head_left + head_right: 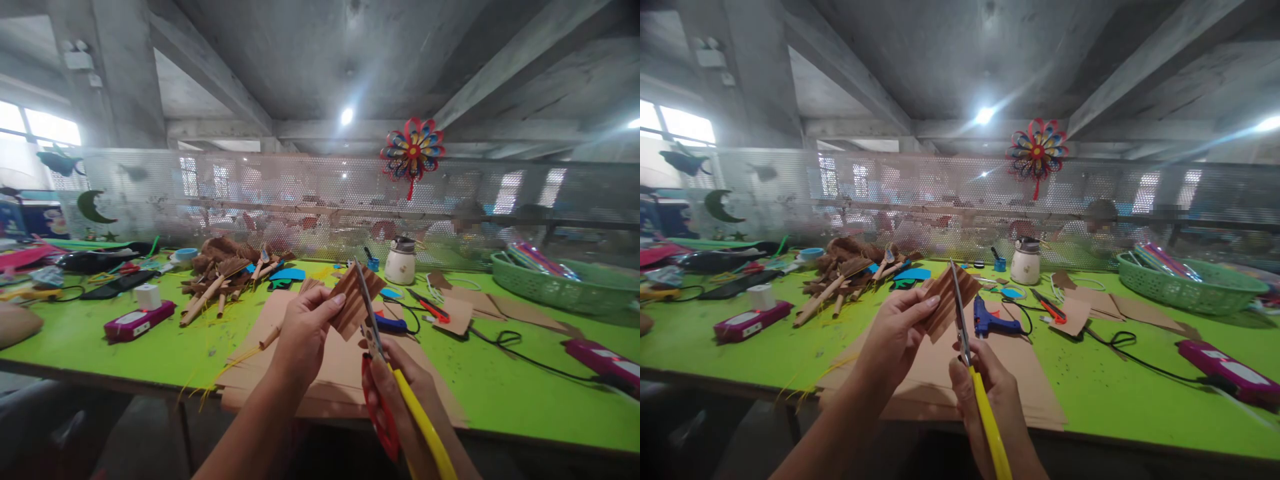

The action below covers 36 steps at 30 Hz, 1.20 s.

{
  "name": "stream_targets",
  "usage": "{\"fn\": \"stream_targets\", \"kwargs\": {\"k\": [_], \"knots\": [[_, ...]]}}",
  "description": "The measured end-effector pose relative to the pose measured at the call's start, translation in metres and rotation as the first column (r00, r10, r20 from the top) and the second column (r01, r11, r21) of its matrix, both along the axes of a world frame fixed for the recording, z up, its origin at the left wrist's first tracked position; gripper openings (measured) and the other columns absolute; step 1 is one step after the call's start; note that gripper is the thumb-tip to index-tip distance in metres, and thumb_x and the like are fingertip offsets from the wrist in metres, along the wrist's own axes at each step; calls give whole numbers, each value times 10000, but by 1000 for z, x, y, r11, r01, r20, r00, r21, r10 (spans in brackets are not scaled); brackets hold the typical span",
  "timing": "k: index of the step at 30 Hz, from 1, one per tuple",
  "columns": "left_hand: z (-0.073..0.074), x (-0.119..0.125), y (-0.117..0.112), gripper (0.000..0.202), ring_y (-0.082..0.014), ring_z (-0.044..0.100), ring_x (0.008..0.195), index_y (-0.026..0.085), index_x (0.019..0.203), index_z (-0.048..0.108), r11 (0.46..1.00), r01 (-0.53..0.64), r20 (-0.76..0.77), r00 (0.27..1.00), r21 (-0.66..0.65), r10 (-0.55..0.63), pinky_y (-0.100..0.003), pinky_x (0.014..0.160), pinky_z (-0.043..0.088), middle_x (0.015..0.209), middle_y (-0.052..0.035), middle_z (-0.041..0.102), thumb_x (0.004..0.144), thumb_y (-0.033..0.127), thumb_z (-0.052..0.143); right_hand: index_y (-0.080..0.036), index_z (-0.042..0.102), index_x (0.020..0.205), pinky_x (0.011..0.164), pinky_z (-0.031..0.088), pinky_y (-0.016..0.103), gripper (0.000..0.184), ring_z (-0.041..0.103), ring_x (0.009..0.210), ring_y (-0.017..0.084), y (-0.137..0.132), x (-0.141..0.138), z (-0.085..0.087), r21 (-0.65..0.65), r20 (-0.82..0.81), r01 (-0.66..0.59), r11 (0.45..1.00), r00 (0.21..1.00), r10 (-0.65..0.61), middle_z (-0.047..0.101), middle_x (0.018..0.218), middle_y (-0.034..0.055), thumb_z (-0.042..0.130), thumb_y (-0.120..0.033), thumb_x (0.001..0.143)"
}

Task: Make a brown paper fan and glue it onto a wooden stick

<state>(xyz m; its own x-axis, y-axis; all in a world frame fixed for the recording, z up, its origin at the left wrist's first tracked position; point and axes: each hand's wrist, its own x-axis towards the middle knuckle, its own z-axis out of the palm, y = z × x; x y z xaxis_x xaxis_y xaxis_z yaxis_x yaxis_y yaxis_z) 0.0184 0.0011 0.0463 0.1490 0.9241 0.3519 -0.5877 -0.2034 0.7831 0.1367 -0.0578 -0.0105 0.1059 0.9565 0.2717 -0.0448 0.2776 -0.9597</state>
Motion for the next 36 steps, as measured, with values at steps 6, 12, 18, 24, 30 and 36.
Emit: {"fn": "stream_targets", "kwargs": {"k": [6,12,18,24,30,36], "knots": [[-2,1,1,137,-141,593,709,125,603,574,1000,-3,-9,1000,20,4,-289,729,461,729,-31,627,666,154,692,-161,546,1015,311,308,153,532,352,357,45,-1,-4,0,-29,-50,17,999,999,-19,459,562,-45,577,-605,723],[0,-1,1,149,-139,582,697,126,580,563,1000,-19,-22,1000,5,19,-289,717,461,718,-32,619,647,145,695,-163,572,991,326,311,158,538,375,396,60,-3,-3,-1,-13,-43,58,998,997,-58,479,577,-27,605,-610,693],[-2,-2,-1,146,-124,567,651,129,604,563,999,-27,-50,998,-20,26,-274,674,460,680,-16,603,647,156,700,-160,573,1029,349,340,159,546,414,425,71,-3,-3,1,13,-25,51,999,998,-51,482,588,-21,589,-603,710],[-7,-1,-5,141,-135,572,635,128,640,572,999,22,-64,998,-42,-24,-274,650,458,662,-26,605,652,180,702,-165,571,1027,357,348,162,545,404,414,72,-4,-4,3,0,-46,50,999,998,-50,461,558,-35,589,-607,708],[-9,-1,-6,137,-133,566,633,122,625,580,999,11,-65,998,-39,-14,-276,650,458,665,-32,598,646,184,700,-161,567,1017,332,299,157,553,371,390,54,-4,-4,-1,-27,-62,38,999,997,-39,476,591,-24,603,-608,693],[-9,0,-7,137,-125,544,606,123,622,591,999,-38,-109,993,-1,38,-272,622,441,645,-28,580,656,206,693,-153,559,1027,331,302,167,554,363,364,61,-4,-6,-3,-3,-47,45,999,998,-45,454,520,-41,583,-609,713]]}}
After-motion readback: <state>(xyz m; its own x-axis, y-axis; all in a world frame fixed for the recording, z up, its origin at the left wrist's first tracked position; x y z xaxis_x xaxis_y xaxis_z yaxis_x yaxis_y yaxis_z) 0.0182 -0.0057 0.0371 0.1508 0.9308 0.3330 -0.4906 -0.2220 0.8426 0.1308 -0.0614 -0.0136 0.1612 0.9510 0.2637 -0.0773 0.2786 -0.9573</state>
